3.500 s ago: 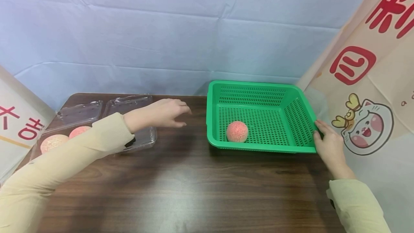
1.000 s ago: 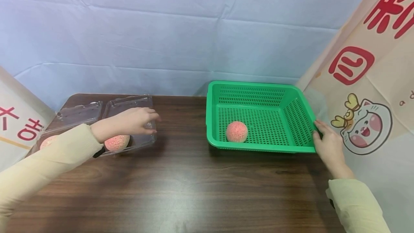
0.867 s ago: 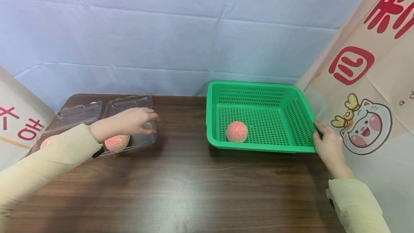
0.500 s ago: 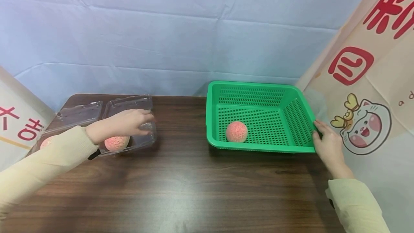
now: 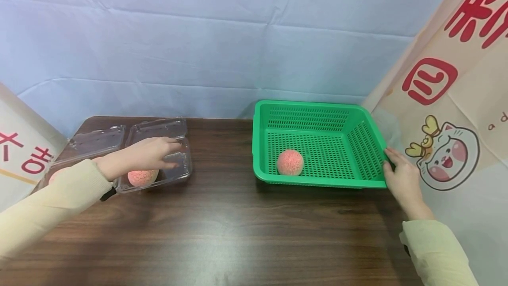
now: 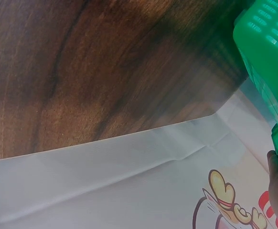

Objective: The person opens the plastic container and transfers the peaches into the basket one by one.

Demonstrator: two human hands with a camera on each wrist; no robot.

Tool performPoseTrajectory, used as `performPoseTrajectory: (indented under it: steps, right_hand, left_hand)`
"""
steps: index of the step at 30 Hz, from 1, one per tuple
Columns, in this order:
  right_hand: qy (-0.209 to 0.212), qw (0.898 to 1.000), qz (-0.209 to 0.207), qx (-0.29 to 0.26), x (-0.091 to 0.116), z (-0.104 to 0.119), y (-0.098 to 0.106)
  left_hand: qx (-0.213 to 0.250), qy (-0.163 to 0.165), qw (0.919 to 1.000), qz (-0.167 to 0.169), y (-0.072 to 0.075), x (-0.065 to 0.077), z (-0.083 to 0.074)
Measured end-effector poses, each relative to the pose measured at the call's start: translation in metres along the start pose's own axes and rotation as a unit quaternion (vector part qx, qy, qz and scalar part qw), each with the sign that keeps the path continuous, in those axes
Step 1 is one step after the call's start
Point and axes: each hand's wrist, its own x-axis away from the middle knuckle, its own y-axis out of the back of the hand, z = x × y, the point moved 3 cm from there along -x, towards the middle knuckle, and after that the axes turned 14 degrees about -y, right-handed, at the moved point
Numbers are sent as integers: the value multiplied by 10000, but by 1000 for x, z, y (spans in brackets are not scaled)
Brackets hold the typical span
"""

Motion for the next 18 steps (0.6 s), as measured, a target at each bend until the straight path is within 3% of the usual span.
performPoseTrajectory:
  steps: [18]
  right_hand:
    - [-19, 10000, -9, 1, 1, 0, 0]
  left_hand:
    - [140, 319, 9993, -126, -8, 19, 8]
